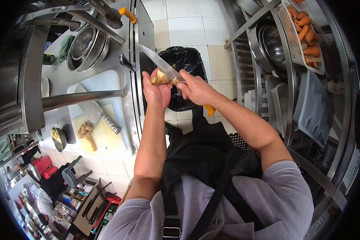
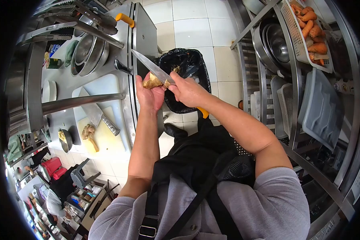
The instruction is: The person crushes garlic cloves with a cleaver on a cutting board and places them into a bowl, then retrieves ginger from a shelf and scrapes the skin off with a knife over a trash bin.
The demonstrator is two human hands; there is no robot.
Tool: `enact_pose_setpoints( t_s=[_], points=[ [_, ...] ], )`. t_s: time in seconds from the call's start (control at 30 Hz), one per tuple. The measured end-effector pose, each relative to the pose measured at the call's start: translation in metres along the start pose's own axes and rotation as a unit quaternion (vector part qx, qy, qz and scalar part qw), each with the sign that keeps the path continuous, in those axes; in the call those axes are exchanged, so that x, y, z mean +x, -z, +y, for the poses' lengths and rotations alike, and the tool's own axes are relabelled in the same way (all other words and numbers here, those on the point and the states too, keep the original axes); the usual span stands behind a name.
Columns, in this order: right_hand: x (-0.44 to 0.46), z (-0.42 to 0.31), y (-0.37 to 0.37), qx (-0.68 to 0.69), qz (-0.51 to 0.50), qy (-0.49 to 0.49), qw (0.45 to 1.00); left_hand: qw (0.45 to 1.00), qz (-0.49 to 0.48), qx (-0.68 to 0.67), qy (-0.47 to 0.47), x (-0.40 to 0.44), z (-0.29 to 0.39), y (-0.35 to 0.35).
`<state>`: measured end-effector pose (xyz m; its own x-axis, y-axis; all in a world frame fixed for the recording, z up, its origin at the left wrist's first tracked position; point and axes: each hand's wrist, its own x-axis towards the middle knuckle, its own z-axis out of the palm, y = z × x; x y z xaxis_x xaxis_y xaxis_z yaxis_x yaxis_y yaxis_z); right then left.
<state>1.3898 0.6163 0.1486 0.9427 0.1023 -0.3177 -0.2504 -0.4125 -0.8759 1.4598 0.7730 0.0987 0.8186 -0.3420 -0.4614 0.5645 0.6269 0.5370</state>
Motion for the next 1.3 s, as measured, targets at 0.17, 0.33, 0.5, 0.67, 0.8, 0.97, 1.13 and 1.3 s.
enact_pose_setpoints(
  t_s=[0.17, 0.33, 0.5, 0.67, 0.8, 0.97, 1.13, 1.3],
  points=[
    [0.001, 0.001, 0.004, -0.026, -0.031, -0.001, 0.999, 1.000, -0.004, 0.025, -0.014, -0.003, -0.003, 0.001],
    [0.002, -0.003, 0.001, -0.029, -0.028, 0.021, 0.999, 0.999, -0.033, 0.024, -0.007, -0.006, -0.011, -0.004],
    [0.004, -0.007, 0.002, -0.015, -0.062, -0.014, 0.998, 0.949, 0.064, 0.280, -0.131, -0.003, -0.024, -0.002],
    [0.007, 0.002, -0.007, 0.009, 0.026, -0.015, 1.000, 0.866, 0.089, 0.422, -0.252, 0.009, -0.041, 0.006],
    [0.011, 0.013, 0.006, -0.119, 0.107, -0.025, 0.987, 0.982, 0.094, 0.164, -0.029, 0.021, -0.024, 0.024],
    [0.016, 0.042, 0.016, -0.301, 0.070, -0.059, 0.949, 0.998, 0.047, 0.039, -0.018, 0.009, -0.010, 0.016],
    [0.009, 0.043, -0.006, -0.185, 0.125, -0.001, 0.975, 1.000, 0.012, 0.008, -0.005, 0.010, -0.011, 0.015],
    [0.018, 0.050, -0.019, -0.079, 0.107, 0.049, 0.990, 0.979, 0.017, 0.171, -0.109, 0.009, -0.022, 0.007]
  ],
)
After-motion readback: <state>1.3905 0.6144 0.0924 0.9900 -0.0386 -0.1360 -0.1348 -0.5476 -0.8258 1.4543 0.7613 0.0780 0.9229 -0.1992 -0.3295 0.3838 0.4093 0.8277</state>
